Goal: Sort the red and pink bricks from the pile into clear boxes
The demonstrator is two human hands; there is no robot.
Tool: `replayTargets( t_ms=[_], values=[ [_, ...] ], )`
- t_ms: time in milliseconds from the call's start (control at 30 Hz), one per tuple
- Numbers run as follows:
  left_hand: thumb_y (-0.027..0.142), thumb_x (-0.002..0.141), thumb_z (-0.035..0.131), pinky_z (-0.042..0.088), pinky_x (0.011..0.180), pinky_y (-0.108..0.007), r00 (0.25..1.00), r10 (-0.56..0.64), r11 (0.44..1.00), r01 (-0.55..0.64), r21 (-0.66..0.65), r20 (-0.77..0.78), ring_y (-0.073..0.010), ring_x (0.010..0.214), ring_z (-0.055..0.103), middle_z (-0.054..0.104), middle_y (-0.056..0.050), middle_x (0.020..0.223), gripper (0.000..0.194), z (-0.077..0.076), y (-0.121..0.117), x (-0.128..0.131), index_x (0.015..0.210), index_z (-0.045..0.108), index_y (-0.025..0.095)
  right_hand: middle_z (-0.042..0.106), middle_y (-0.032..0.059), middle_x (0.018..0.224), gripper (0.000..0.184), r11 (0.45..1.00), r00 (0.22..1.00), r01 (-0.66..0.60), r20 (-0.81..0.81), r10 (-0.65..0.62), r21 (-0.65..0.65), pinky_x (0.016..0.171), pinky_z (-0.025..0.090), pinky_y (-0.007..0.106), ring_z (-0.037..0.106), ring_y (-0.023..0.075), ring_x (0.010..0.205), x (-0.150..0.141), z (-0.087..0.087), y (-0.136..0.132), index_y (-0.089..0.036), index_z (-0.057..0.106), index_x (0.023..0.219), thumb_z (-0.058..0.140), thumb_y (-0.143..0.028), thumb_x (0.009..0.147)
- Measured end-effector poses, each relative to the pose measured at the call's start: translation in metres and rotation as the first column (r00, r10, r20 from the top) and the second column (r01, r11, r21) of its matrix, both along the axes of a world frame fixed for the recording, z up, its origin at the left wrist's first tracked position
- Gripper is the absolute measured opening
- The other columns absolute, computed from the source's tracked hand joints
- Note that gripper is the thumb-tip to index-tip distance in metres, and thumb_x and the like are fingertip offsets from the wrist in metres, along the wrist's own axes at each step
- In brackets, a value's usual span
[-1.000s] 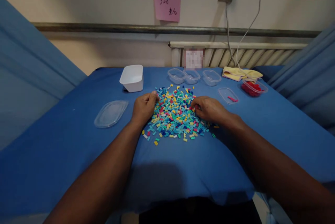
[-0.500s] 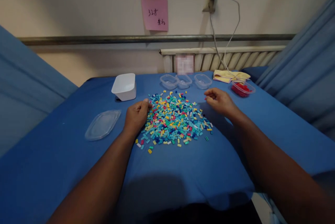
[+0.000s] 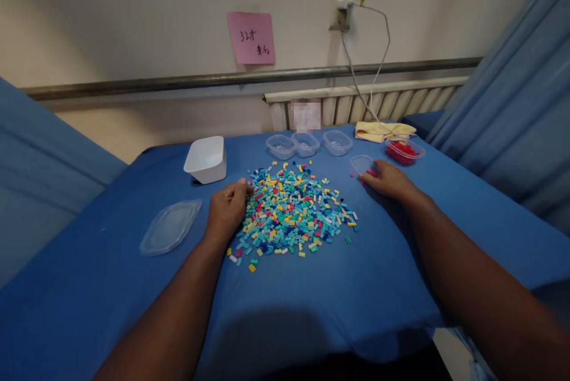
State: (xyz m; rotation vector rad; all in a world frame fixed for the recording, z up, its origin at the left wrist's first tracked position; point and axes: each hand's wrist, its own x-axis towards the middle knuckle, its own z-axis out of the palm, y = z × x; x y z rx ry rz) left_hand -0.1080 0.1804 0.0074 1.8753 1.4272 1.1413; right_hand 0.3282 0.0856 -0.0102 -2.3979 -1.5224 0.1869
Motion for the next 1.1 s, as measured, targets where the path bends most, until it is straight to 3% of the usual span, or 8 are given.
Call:
replayTargets(
  t_ms=[133, 233, 300, 367, 500, 800, 967, 1100],
  values=[
    [0.066, 0.101, 0.053, 0.048, 0.065, -0.031, 1.0, 0.003, 1.0, -0.003, -0.004, -0.011, -0.021, 0.072, 0.065, 0.071, -0.005, 0.076, 0.057, -0.001, 0.0, -0.001, 0.086, 0.08, 0.018, 0.078, 0.0235, 0.125, 0.057, 0.994, 0.993, -0.105, 0.053, 0.106, -0.032, 0.094, 0.054, 0.04, 0.074, 0.0354, 0.114, -0.027, 0.005, 0.002, -0.011, 0.071, 0.13, 0.052, -0.059, 0.107],
    [0.064, 0.102, 0.054, 0.048, 0.067, -0.03, 1.0, -0.005, 1.0, 0.005, 0.003, 0.002, -0.021, 0.073, 0.065, 0.071, -0.005, 0.076, 0.055, -0.001, 0.0, -0.002, 0.086, 0.08, 0.018, 0.075, 0.024, 0.135, 0.051, 0.985, 0.981, -0.171, 0.093, 0.169, 0.022, 0.103, 0.051, 0.04, 0.07, 0.034, 0.124, -0.035, 0.011, 0.001, -0.009, 0.068, 0.14, 0.045, -0.045, 0.111],
    [0.062, 0.103, 0.054, 0.047, 0.066, -0.03, 1.0, -0.001, 1.0, 0.001, 0.011, -0.003, -0.0204, 0.071, 0.064, 0.071, -0.005, 0.075, 0.054, -0.002, 0.0, -0.002, 0.087, 0.08, 0.018, 0.072, 0.0229, 0.145, 0.051, 0.977, 0.974, -0.199, 0.12, 0.189, 0.077, 0.108, 0.049, 0.04, 0.068, 0.0341, 0.13, -0.03, 0.015, -0.002, -0.01, 0.065, 0.149, 0.046, -0.038, 0.11],
    [0.062, 0.103, 0.054, 0.047, 0.064, -0.03, 1.0, -0.004, 1.0, 0.004, 0.017, -0.007, -0.0203, 0.069, 0.063, 0.072, -0.005, 0.075, 0.053, -0.003, -0.001, -0.002, 0.087, 0.081, 0.018, 0.075, 0.0194, 0.142, 0.048, 0.956, 0.951, -0.283, 0.153, 0.269, 0.079, 0.105, 0.051, 0.04, 0.07, 0.0341, 0.126, -0.02, 0.017, -0.006, -0.015, 0.07, 0.147, 0.053, -0.032, 0.105],
    [0.062, 0.103, 0.054, 0.045, 0.062, -0.03, 1.0, -0.019, 1.0, 0.018, 0.016, 0.003, -0.0197, 0.066, 0.061, 0.069, -0.004, 0.071, 0.054, -0.002, -0.002, -0.001, 0.085, 0.079, 0.019, 0.082, 0.012, 0.123, 0.04, 0.886, 0.867, -0.46, 0.185, 0.462, -0.058, 0.096, 0.054, 0.036, 0.075, 0.0301, 0.111, -0.005, 0.018, -0.011, -0.025, 0.084, 0.127, 0.065, -0.023, 0.092],
    [0.061, 0.103, 0.055, 0.047, 0.065, -0.031, 1.0, -0.023, 0.999, 0.022, 0.023, 0.017, -0.0209, 0.072, 0.064, 0.073, -0.005, 0.077, 0.052, -0.003, -0.004, -0.001, 0.086, 0.08, 0.019, 0.085, 0.0099, 0.106, 0.023, 0.846, 0.838, -0.531, 0.126, 0.531, -0.036, 0.086, 0.054, 0.031, 0.075, 0.0276, 0.103, -0.029, 0.024, -0.009, -0.027, 0.087, 0.105, 0.069, -0.028, 0.091],
    [0.06, 0.104, 0.054, 0.045, 0.064, -0.03, 1.0, -0.022, 0.999, 0.022, 0.025, 0.003, -0.0196, 0.069, 0.062, 0.071, -0.004, 0.074, 0.052, -0.005, -0.003, -0.001, 0.087, 0.08, 0.018, 0.083, 0.0117, 0.107, 0.023, 0.803, 0.783, -0.589, 0.182, 0.595, -0.092, 0.085, 0.052, 0.031, 0.074, 0.0263, 0.099, -0.034, 0.024, -0.008, -0.024, 0.084, 0.105, 0.064, -0.023, 0.094],
    [0.061, 0.103, 0.054, 0.045, 0.065, -0.03, 1.0, -0.016, 1.0, 0.016, 0.016, 0.002, -0.0199, 0.07, 0.063, 0.07, -0.003, 0.073, 0.053, -0.003, -0.003, 0.0, 0.086, 0.08, 0.018, 0.082, 0.0134, 0.117, 0.033, 0.792, 0.761, -0.603, 0.229, 0.608, -0.096, 0.087, 0.051, 0.033, 0.074, 0.0274, 0.104, -0.042, 0.024, -0.002, -0.021, 0.082, 0.117, 0.059, -0.016, 0.094]
  ],
)
